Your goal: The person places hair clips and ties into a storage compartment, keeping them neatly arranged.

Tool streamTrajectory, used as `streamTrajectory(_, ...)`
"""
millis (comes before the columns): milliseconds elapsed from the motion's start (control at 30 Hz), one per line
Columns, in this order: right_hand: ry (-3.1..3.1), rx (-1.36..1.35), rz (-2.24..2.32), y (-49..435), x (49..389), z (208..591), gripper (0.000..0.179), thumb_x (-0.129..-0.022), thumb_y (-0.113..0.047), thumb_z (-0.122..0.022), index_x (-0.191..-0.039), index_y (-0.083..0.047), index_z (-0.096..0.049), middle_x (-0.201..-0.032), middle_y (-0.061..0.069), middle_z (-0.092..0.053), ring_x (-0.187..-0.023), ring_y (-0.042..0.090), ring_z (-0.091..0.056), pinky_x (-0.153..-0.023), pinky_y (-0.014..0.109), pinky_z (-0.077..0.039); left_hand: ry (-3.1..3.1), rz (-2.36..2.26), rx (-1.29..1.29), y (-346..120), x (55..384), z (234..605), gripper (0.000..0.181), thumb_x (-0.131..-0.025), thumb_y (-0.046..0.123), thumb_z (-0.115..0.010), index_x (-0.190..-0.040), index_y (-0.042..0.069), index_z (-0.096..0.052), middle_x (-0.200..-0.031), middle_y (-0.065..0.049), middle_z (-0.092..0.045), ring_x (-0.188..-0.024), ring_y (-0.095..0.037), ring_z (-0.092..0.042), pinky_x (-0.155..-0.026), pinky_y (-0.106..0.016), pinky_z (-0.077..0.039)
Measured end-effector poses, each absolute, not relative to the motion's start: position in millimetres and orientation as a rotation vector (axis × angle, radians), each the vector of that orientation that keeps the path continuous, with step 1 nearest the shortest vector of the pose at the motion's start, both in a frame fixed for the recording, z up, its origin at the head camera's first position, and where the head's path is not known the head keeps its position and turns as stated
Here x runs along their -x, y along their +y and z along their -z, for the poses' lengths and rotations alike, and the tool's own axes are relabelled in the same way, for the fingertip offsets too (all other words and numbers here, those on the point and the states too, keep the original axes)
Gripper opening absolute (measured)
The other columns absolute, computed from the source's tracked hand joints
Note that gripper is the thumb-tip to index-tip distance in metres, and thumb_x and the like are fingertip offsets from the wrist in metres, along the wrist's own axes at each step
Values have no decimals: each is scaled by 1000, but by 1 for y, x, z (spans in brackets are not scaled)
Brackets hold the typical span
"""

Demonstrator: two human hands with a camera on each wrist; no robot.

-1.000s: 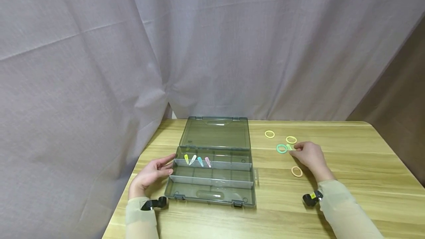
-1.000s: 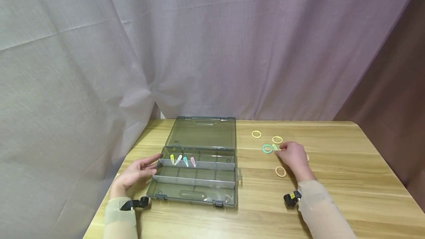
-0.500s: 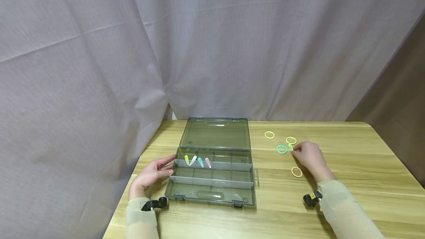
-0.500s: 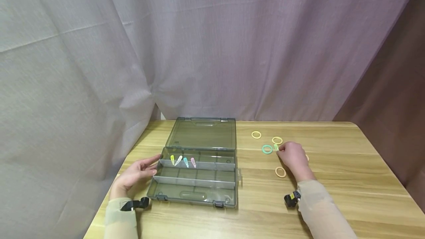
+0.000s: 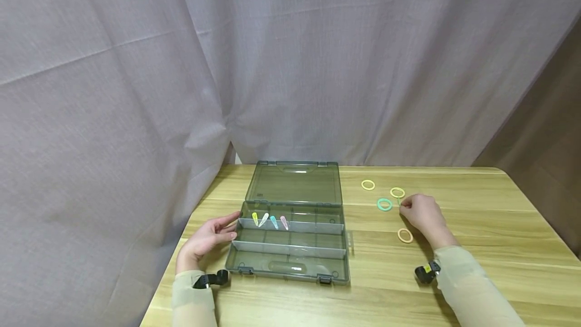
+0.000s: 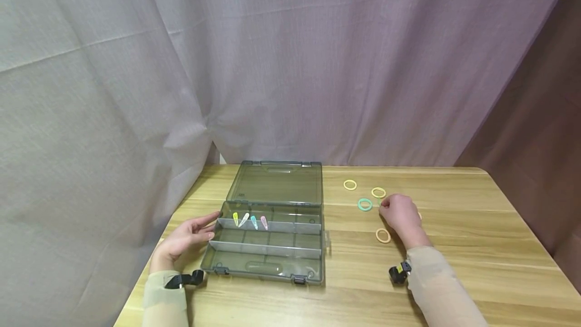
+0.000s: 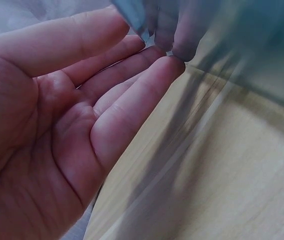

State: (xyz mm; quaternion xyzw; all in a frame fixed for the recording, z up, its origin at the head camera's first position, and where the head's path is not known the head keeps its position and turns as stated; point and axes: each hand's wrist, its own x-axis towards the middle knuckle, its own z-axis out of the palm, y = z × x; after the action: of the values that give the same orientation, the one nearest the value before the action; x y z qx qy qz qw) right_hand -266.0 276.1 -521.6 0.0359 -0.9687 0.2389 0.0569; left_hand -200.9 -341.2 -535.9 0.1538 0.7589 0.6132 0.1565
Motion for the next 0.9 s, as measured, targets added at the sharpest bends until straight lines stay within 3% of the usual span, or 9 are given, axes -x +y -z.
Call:
streamTrajectory(133, -2914, -122, -749, 277, 266, 522, 21, -88, -11, -66, -97, 1, -79, -88, 13, -74, -79, 31, -64, -75, 56, -57, 2157, -1770, -447, -342, 200, 535, 70, -102, -1, -66, -161, -12, -31, -170, -27, -25, -151, -50, -33, -114, -23, -43)
streamTrajectory(333, -2870, -78, -824, 278, 264, 525, 26, -91, -15, -68, -104, 5, -78, -93, 16, -76, -88, 37, -69, -84, 59, -57, 2162, -1766, -445, -341, 200, 535, 71, -102, 1, -68, -161, -12, -31, -170, -26, -25, -151, -50, -33, -114, -23, -43)
streamTrajectory(567, -2756, -6, -902, 266, 259, 524, 23, -94, -23, -72, -101, -2, -80, -89, 9, -78, -78, 23, -67, -70, 41, -54, 2193, -1738, -413, -341, 200, 533, 72, -101, 2, -69, -162, -9, -33, -170, -24, -27, -150, -48, -36, -113, -23, -44)
streamTrajectory(900, -2740, -31, -1212, 209, 247, 503, 29, -96, -25, -70, -112, -3, -80, -99, 10, -78, -86, 19, -66, -75, 32, -53, 2201, -1728, -418, -340, 200, 532, 71, -102, 2, -68, -162, -10, -32, -170, -24, -27, -150, -49, -36, -114, -23, -43)
